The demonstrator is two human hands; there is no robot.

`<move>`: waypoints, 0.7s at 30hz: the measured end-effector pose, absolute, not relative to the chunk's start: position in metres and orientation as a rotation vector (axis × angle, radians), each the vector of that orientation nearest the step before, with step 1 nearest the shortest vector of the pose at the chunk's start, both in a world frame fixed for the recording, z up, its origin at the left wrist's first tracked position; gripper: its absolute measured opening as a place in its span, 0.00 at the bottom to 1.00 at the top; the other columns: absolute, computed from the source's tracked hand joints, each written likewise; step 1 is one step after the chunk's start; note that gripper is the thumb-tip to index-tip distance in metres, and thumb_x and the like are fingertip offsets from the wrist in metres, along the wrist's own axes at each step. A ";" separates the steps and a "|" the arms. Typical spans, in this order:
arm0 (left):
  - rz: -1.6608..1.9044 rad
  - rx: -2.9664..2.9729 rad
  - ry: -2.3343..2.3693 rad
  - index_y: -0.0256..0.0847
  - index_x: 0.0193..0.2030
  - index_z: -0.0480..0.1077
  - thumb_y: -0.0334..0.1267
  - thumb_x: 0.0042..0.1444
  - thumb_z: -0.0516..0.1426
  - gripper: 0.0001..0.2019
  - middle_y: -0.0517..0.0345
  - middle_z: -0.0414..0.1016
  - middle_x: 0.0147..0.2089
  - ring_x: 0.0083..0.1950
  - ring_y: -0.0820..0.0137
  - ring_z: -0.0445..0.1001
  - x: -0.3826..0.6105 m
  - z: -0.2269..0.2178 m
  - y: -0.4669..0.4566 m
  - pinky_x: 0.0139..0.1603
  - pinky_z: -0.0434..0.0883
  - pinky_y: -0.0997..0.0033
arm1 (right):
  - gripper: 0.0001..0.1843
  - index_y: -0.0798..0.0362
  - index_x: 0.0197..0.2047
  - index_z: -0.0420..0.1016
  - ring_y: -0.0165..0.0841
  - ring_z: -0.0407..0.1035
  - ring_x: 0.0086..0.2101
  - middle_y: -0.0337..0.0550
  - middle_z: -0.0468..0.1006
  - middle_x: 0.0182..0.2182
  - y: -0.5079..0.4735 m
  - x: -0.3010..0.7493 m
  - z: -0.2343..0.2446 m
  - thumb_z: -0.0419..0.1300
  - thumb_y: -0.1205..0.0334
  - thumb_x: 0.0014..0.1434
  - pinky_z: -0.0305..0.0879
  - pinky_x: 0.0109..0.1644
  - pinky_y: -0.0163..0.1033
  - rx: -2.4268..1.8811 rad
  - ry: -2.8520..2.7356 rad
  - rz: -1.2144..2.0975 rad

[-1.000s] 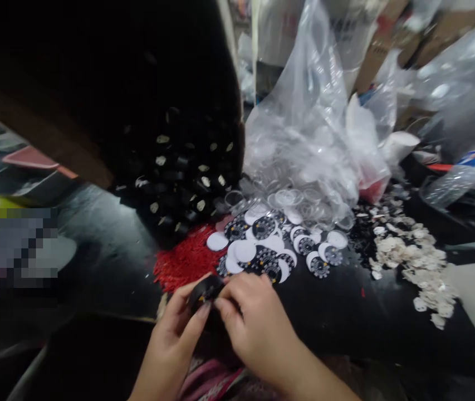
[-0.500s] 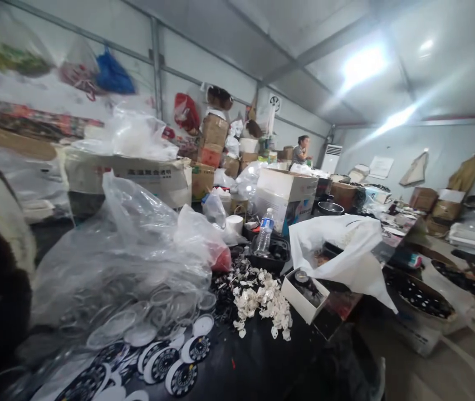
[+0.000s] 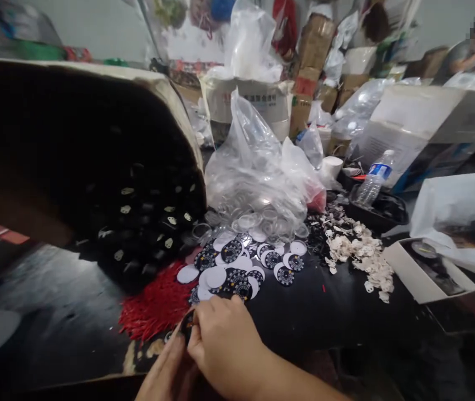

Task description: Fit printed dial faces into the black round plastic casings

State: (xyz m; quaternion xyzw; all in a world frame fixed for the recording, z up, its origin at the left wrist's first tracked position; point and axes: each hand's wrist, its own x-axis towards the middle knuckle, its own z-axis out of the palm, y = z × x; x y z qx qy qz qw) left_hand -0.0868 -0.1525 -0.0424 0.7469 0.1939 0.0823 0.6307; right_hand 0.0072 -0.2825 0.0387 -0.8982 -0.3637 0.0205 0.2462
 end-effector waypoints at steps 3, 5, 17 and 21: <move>0.135 1.564 0.545 0.53 0.52 0.76 0.50 0.50 0.62 0.21 0.56 0.76 0.59 0.64 0.46 0.67 -0.076 -0.041 -0.159 0.62 0.68 0.49 | 0.02 0.53 0.36 0.72 0.33 0.71 0.33 0.40 0.79 0.34 -0.289 0.016 0.042 0.59 0.68 0.59 0.62 0.39 0.37 -2.425 -1.038 0.217; 0.079 1.357 0.601 0.51 0.47 0.79 0.51 0.46 0.64 0.20 0.54 0.76 0.59 0.64 0.44 0.66 -0.071 -0.037 -0.163 0.61 0.70 0.49 | 0.02 0.50 0.38 0.74 0.29 0.71 0.33 0.35 0.79 0.34 -0.298 0.034 0.044 0.60 0.64 0.60 0.63 0.37 0.33 -2.423 -1.077 0.230; -0.009 0.586 0.627 0.35 0.48 0.76 0.44 0.59 0.59 0.16 0.44 0.83 0.47 0.47 0.59 0.81 -0.045 0.002 -0.178 0.51 0.76 0.61 | 0.15 0.56 0.48 0.77 0.47 0.67 0.50 0.57 0.72 0.54 -0.347 0.163 0.035 0.53 0.71 0.62 0.61 0.54 0.52 -2.749 -0.848 -0.245; -0.035 0.520 0.638 0.35 0.48 0.76 0.42 0.62 0.57 0.14 0.46 0.83 0.46 0.46 0.61 0.81 -0.045 0.000 -0.175 0.50 0.77 0.62 | 0.13 0.52 0.48 0.76 0.38 0.74 0.42 0.47 0.80 0.42 -0.329 0.107 0.036 0.53 0.62 0.66 0.70 0.46 0.43 -2.437 -0.874 -0.198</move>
